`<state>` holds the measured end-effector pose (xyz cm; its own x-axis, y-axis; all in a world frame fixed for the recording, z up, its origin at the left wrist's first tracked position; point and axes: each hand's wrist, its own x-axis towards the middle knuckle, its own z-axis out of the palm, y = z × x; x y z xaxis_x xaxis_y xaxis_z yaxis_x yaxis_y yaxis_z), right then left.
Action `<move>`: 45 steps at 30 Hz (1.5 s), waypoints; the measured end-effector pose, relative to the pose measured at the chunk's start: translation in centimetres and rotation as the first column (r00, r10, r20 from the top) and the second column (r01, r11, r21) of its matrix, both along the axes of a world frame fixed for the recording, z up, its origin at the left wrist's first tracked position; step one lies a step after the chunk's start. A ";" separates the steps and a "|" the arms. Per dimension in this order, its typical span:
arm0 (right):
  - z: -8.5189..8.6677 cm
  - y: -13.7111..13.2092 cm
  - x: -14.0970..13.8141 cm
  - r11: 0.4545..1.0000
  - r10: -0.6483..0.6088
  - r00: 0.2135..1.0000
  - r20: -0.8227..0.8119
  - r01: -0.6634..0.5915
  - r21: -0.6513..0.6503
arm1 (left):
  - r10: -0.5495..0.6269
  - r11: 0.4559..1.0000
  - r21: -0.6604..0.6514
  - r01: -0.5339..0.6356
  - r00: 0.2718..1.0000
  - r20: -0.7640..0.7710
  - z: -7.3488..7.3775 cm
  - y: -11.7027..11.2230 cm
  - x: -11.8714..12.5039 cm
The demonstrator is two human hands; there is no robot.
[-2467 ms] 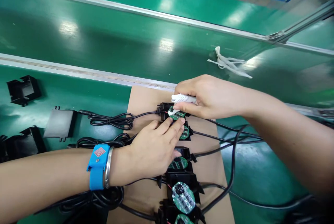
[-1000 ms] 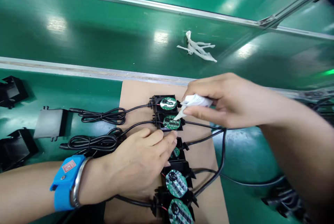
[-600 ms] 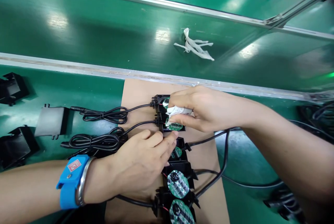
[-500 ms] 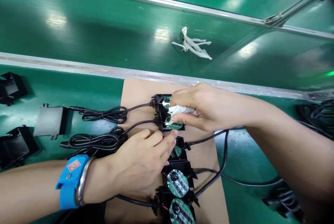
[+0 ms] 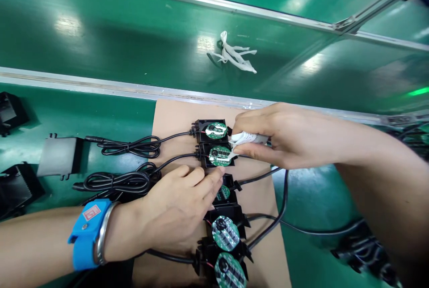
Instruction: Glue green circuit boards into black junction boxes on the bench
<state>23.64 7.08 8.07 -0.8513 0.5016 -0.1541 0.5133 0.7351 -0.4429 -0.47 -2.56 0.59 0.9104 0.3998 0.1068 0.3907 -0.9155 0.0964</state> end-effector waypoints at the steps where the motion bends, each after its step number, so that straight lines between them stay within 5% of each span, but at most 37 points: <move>1: 0.0 0.1 0.0 1.000 -0.008 1.000 0.004 0.008 -0.001 | 0.000 1.000 -0.001 0.000 1.000 -0.002 0.0 0.0 0.0; 15: -1.2 0.8 -0.9 0.999 -0.011 0.999 0.043 0.010 0.040 | -0.004 1.000 -0.010 0.004 1.000 0.004 -0.3 0.0 0.2; 19: -0.2 0.4 -0.3 0.996 -0.047 0.999 0.014 0.046 0.072 | -0.002 0.999 -0.043 0.002 1.000 0.010 0.3 0.4 0.0; 25: 1.4 -4.4 0.4 0.983 -0.124 0.981 -0.150 0.143 0.119 | 0.033 0.993 -0.116 -0.031 0.999 0.019 2.9 -1.7 -2.1; 28: -0.2 -8.0 0.0 0.975 -0.156 0.964 -0.216 0.185 0.126 | 0.042 0.991 -0.131 -0.039 0.999 0.018 2.9 -3.7 -3.0; 33: -3.2 -12.0 -0.2 0.911 -0.190 0.954 -0.231 0.259 0.321 | 0.205 0.977 -0.058 -0.204 0.978 0.020 1.6 -4.7 -2.1; 38: -3.9 -12.8 -0.2 0.843 -0.183 0.948 -0.262 0.288 0.455 | 0.313 0.942 0.105 -0.318 0.948 0.065 0.7 -2.7 -0.6; 45: -3.4 -12.7 -1.5 0.873 -0.145 0.957 -0.250 0.242 0.423 | 0.312 0.947 0.052 -0.316 0.947 0.081 0.2 -1.9 -0.3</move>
